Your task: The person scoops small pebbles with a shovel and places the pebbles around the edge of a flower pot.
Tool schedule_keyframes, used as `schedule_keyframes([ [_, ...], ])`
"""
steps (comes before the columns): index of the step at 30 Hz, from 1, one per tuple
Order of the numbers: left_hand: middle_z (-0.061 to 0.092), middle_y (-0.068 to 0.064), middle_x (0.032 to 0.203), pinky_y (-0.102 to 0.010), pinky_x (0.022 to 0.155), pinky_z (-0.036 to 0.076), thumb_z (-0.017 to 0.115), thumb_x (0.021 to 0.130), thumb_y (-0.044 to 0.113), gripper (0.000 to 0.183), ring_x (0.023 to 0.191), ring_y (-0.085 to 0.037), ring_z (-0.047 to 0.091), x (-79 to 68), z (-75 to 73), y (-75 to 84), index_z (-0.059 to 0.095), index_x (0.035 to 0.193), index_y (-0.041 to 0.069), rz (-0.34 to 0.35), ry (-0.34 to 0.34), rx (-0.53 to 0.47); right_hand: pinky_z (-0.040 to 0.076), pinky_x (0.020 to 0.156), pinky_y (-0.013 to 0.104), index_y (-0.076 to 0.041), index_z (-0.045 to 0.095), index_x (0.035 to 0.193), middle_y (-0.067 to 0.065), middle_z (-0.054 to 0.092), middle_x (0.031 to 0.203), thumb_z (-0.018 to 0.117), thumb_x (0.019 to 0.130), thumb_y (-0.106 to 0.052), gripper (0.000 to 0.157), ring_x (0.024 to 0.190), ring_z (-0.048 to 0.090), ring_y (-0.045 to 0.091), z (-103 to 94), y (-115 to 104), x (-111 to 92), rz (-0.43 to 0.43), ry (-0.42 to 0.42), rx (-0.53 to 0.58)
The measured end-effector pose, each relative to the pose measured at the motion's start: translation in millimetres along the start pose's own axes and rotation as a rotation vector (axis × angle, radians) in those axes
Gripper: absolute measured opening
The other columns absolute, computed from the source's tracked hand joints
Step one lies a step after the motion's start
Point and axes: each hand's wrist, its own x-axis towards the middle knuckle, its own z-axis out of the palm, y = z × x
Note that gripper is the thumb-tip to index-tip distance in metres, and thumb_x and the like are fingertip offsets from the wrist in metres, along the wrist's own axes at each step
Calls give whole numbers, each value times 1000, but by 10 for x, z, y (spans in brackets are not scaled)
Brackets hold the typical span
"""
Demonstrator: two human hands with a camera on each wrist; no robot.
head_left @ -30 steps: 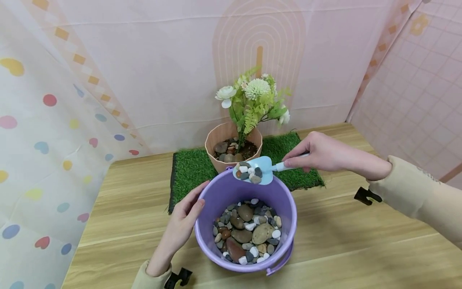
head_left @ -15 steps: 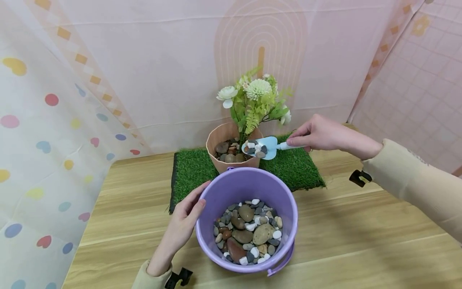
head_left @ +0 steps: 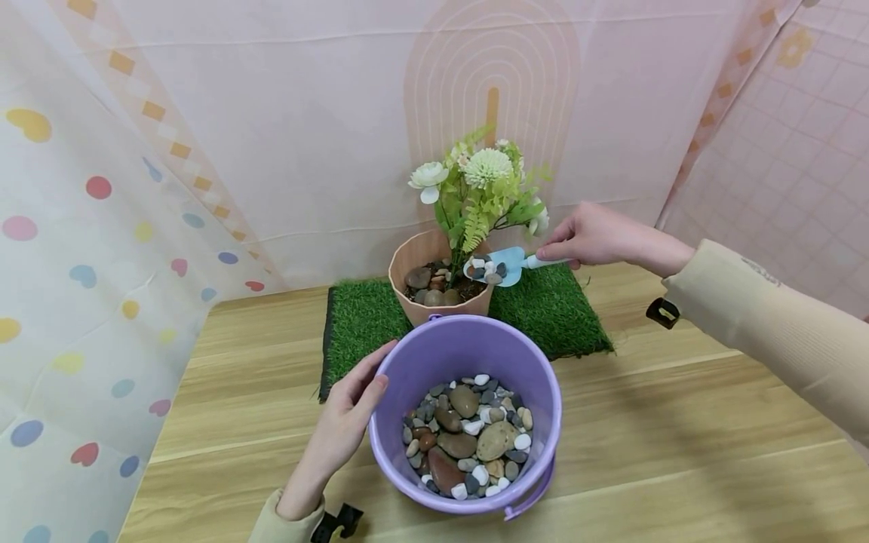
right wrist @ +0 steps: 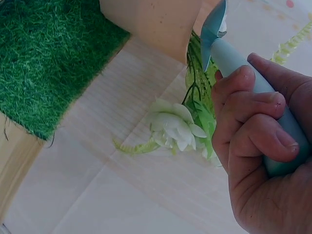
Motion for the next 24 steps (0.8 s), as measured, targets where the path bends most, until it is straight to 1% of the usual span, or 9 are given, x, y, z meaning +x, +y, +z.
schedule_keyframes([
  [2, 55, -28, 154, -20, 95, 59, 47, 112, 12, 46, 120, 8, 63, -1, 2, -2, 48, 156, 3, 0, 1, 3, 37, 57, 25, -6, 82, 114, -8, 63, 53, 71, 101, -30, 30, 51, 49, 8, -19, -16, 19, 3, -9, -14],
  [5, 56, -27, 154, -21, 95, 60, 47, 112, 12, 46, 120, 8, 63, -1, 2, -7, 48, 156, 3, 2, 4, 7, 36, 56, 24, -6, 83, 111, -9, 62, 52, 70, 101, -29, 28, 51, 47, 7, -58, -43, 50, 9, -25, -29],
  [7, 56, -28, 153, -20, 95, 59, 47, 111, 11, 45, 120, 8, 62, 0, 1, -11, 48, 156, 3, 7, 6, 9, 34, 56, 24, -7, 84, 104, -10, 61, 51, 70, 102, -29, 27, 51, 46, 6, -87, -68, 74, 21, -39, -40],
  [8, 56, -28, 153, -20, 95, 59, 47, 111, 11, 45, 120, 9, 62, -1, 0, -11, 49, 156, 3, 8, 7, 10, 35, 57, 24, -7, 85, 104, -10, 61, 51, 69, 102, -30, 27, 52, 46, 6, -99, -78, 86, 22, -45, -53],
  [12, 56, -28, 153, -20, 95, 59, 47, 111, 11, 45, 120, 9, 62, -1, 0, -11, 49, 156, 3, 11, 8, 13, 37, 58, 24, -7, 84, 107, -10, 60, 51, 69, 102, -30, 28, 52, 46, 6, -129, -112, 132, 43, -70, -84],
  [14, 56, -28, 153, -20, 95, 59, 47, 111, 11, 45, 120, 9, 62, 0, 0, -11, 49, 156, 3, 8, 7, 14, 36, 57, 24, -6, 83, 111, -11, 60, 50, 69, 102, -30, 29, 51, 46, 6, -138, -129, 149, 43, -74, -99],
  [19, 56, -28, 153, -21, 95, 60, 47, 111, 11, 45, 120, 9, 62, 2, 0, -20, 49, 156, 3, 9, 9, 20, 35, 55, 23, -6, 84, 107, -11, 60, 50, 70, 101, -30, 28, 51, 47, 6, -175, -166, 182, 28, -100, -122],
  [21, 56, -28, 154, -21, 95, 60, 47, 111, 11, 45, 120, 9, 61, 3, 0, -21, 49, 156, 3, 8, 11, 22, 36, 54, 22, -6, 84, 108, -10, 61, 51, 71, 101, -30, 28, 51, 50, 5, -194, -188, 197, 34, -116, -122],
  [24, 56, -28, 154, -20, 95, 59, 47, 111, 11, 46, 119, 9, 61, 1, 1, -17, 49, 156, 3, 3, 12, 22, 37, 56, 23, -6, 84, 104, -10, 61, 52, 70, 101, -29, 27, 52, 51, 5, -227, -235, 221, 57, -134, -138],
])
